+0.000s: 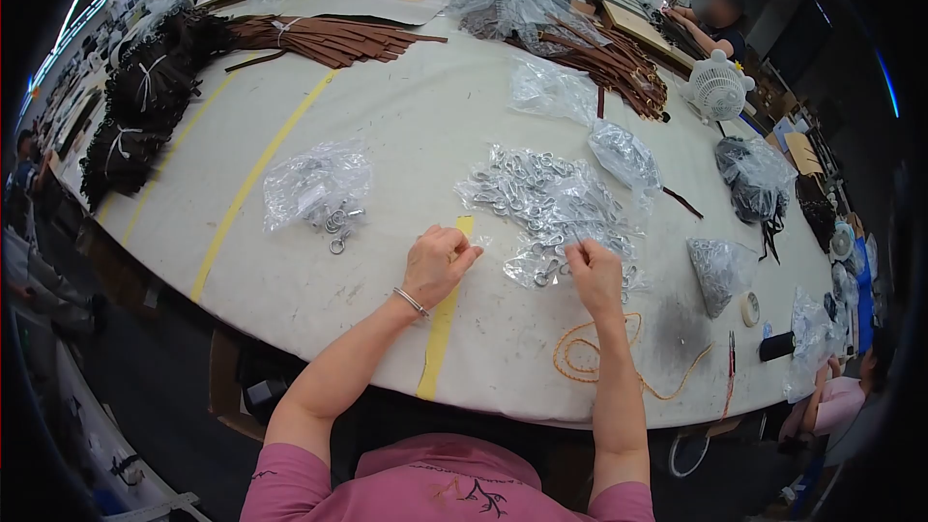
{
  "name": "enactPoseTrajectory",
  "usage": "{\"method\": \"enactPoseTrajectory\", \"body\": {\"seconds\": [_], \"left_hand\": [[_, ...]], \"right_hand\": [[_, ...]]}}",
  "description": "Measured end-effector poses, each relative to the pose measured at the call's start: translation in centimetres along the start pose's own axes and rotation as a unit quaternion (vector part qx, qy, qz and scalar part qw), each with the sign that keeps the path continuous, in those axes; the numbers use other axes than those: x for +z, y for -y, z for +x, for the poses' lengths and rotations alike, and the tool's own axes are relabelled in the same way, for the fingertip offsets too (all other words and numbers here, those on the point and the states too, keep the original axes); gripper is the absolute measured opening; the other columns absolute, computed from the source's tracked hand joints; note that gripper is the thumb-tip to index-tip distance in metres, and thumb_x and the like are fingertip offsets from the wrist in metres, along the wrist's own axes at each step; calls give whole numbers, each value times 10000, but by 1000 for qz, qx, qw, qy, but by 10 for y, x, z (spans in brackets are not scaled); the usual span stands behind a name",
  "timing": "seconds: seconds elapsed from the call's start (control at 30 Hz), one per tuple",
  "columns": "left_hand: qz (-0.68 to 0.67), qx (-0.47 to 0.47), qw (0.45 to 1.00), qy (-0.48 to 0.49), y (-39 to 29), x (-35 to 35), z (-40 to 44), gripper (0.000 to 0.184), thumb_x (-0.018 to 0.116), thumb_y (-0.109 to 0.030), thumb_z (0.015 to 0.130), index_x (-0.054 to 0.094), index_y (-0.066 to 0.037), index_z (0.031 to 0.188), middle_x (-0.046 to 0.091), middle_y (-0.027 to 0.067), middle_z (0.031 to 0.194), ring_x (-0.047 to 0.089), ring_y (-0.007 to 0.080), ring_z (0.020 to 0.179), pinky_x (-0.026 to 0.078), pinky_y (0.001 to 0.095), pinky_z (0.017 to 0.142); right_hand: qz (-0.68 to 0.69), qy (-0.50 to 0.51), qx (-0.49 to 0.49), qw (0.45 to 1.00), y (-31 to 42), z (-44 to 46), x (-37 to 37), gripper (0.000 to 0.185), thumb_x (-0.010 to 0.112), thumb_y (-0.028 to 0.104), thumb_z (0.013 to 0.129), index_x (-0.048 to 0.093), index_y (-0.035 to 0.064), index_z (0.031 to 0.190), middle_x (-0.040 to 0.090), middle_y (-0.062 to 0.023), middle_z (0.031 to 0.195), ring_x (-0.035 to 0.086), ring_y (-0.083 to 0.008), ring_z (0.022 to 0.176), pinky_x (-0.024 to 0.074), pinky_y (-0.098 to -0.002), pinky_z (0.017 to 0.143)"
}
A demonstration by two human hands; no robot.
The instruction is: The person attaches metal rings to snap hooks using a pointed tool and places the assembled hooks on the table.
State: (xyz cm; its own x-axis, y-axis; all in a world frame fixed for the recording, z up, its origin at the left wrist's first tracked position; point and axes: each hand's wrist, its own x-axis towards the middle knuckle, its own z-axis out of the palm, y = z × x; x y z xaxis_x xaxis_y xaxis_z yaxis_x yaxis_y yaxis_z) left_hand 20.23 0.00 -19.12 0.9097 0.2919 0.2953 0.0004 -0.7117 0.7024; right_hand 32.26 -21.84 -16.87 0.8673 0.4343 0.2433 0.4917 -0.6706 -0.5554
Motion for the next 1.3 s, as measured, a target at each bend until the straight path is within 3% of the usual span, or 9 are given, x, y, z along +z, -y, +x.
{"method": "enactPoseTrajectory", "body": {"seconds": [0.2,0.3,0.33,0.4,0.5,0.53,0.73,1.03,1.3], "left_hand": [[274,157,922,-226,-16,-6,5,271,619,-146,751,566,-15,982,580,140,969,564,278,858,450,345,719],[-68,116,987,-84,-22,-6,-8,340,613,-171,777,529,1,1057,587,144,965,586,272,864,475,353,734],[-263,-28,964,16,-28,-7,-8,331,600,-164,791,522,8,1063,590,143,957,595,257,849,486,347,724],[-593,-302,720,199,-41,-6,-12,312,573,-150,821,508,21,1075,596,141,940,613,228,820,508,335,703],[-709,-279,624,174,-33,8,-23,273,533,-129,855,506,24,1079,600,131,928,621,178,767,527,299,681],[-685,-275,654,165,-29,11,-24,254,517,-94,859,508,28,1081,604,109,923,622,173,784,529,300,679],[-500,-137,846,124,-18,22,-20,236,508,-81,867,514,35,1072,610,87,915,611,137,798,513,263,702],[-451,-170,863,152,-24,13,-17,224,522,-96,858,545,20,1048,622,58,872,603,102,752,512,228,647],[-442,-173,869,142,-21,10,-18,119,525,-101,861,596,-6,878,623,38,778,602,94,680,504,223,565]], "right_hand": [[404,74,143,900,23,12,-29,168,567,164,837,592,5,790,552,-3,637,437,-44,478,319,-204,426],[443,88,126,883,45,-1,-29,125,579,128,822,600,6,804,567,-7,697,455,-47,500,327,-199,431],[441,88,109,886,51,-8,-24,111,588,114,811,602,4,814,570,-13,715,464,-50,511,335,-200,434],[303,70,-87,946,56,-25,-9,116,601,80,783,599,0,868,575,-18,754,476,-47,544,344,-185,449],[191,65,-274,940,61,-46,9,173,608,44,750,598,-4,916,574,-18,792,473,-36,586,343,-169,470],[171,67,-315,931,62,-50,12,191,608,34,740,598,-5,927,572,-16,801,469,-30,598,340,-165,477],[370,92,54,923,57,-36,11,140,603,72,777,620,-10,890,565,10,729,442,-20,573,338,-169,485],[207,57,-146,966,55,-17,23,91,575,51,802,559,-30,762,527,-36,609,441,-56,538,350,-215,486],[331,149,22,932,65,-20,29,84,566,53,804,567,-32,805,553,-40,632,442,-56,520,352,-218,460]]}}
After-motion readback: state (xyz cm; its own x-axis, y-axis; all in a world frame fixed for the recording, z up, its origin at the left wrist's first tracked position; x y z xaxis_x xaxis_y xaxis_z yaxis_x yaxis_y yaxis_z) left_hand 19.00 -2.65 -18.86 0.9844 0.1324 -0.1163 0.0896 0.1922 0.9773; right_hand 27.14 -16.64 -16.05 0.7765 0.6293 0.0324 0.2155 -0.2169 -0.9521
